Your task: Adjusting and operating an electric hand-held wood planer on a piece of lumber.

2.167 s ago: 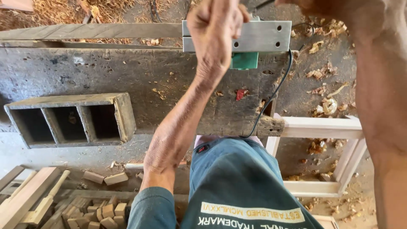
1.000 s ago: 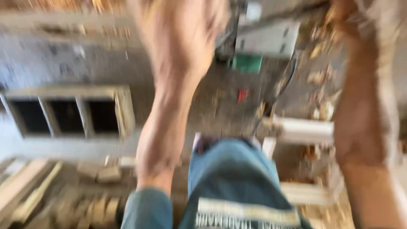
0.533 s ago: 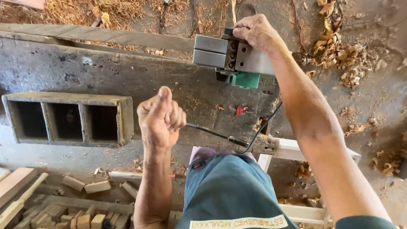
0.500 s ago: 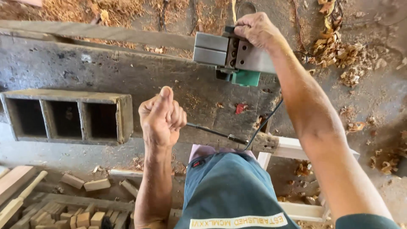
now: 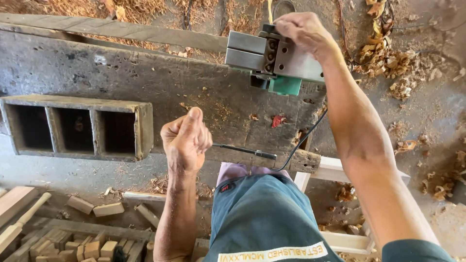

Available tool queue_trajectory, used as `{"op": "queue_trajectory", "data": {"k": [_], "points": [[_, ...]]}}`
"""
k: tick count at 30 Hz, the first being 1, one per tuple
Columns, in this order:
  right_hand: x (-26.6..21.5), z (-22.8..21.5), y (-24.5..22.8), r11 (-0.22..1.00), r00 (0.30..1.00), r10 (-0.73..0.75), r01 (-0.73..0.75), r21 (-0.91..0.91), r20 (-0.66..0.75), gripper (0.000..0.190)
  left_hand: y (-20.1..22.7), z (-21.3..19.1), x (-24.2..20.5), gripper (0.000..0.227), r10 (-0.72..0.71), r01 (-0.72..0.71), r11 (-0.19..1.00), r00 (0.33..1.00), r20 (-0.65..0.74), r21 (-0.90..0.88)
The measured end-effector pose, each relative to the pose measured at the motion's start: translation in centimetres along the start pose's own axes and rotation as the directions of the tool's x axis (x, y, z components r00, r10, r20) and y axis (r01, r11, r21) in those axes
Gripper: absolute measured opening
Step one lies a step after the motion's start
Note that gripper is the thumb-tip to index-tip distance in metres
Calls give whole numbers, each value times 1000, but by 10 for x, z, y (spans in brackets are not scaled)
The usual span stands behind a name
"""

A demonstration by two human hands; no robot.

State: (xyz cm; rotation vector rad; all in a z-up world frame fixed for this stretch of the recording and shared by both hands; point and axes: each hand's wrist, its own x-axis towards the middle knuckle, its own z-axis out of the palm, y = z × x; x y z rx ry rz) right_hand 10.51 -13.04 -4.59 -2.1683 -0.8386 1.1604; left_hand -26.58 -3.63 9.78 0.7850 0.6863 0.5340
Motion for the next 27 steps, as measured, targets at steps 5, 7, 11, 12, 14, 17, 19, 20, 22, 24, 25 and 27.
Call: {"op": "queue_trajectory", "data": {"k": [5, 7, 11, 12, 14, 17, 19, 20, 22, 24, 25, 27], "points": [[-8, -11, 8, 987, 987, -125, 134, 87, -103, 29, -8, 3, 2, 53, -58, 60, 996, 997, -49, 60], [-1, -12, 0, 976, 976, -201, 207, 62, -85, 29, -14, 15, 1, 53, -97, 107, 969, 994, -54, 222], [11, -12, -10, 977, 987, -161, 156, 146, 18, 32, -36, 28, -9, 54, -230, 183, 849, 972, 36, 496], [11, -11, -11, 976, 987, -162, 157, 149, 23, 32, -41, 33, -11, 54, -231, 186, 848, 973, 30, 497], [12, -11, -14, 980, 980, -196, 197, -34, 13, 28, -52, 45, -13, 55, -389, 264, 752, 918, 83, 603], [29, -2, 5, 897, 906, -422, 422, -134, 34, 28, -85, 58, -15, 58, -453, 200, 636, 879, 150, 745], [37, 3, 1, 879, 884, -467, 464, -109, 5, 31, -121, 54, -15, 54, -255, -67, 560, 934, 249, 826], [37, 8, 3, 865, 867, -498, 495, -83, -24, 35, -139, 52, -19, 51, -81, -310, 420, 923, 375, 853], [34, 8, -2, 955, 956, -291, 289, 60, 27, 32, -145, 54, -19, 50, -100, -317, 304, 927, 361, 898], [38, 6, -4, 981, 991, -88, 68, 181, 102, 30, -147, 59, -9, 50, -105, -329, 182, 931, 351, 927], [43, 6, -1, 967, 966, -253, 250, 50, 55, 28, -147, 62, -3, 52, -314, -216, 116, 918, 242, 969], [49, 15, 4, 910, 913, -407, 408, -72, 32, 28, -156, 57, -2, 55, -515, -111, 18, 851, 104, 994]]}}
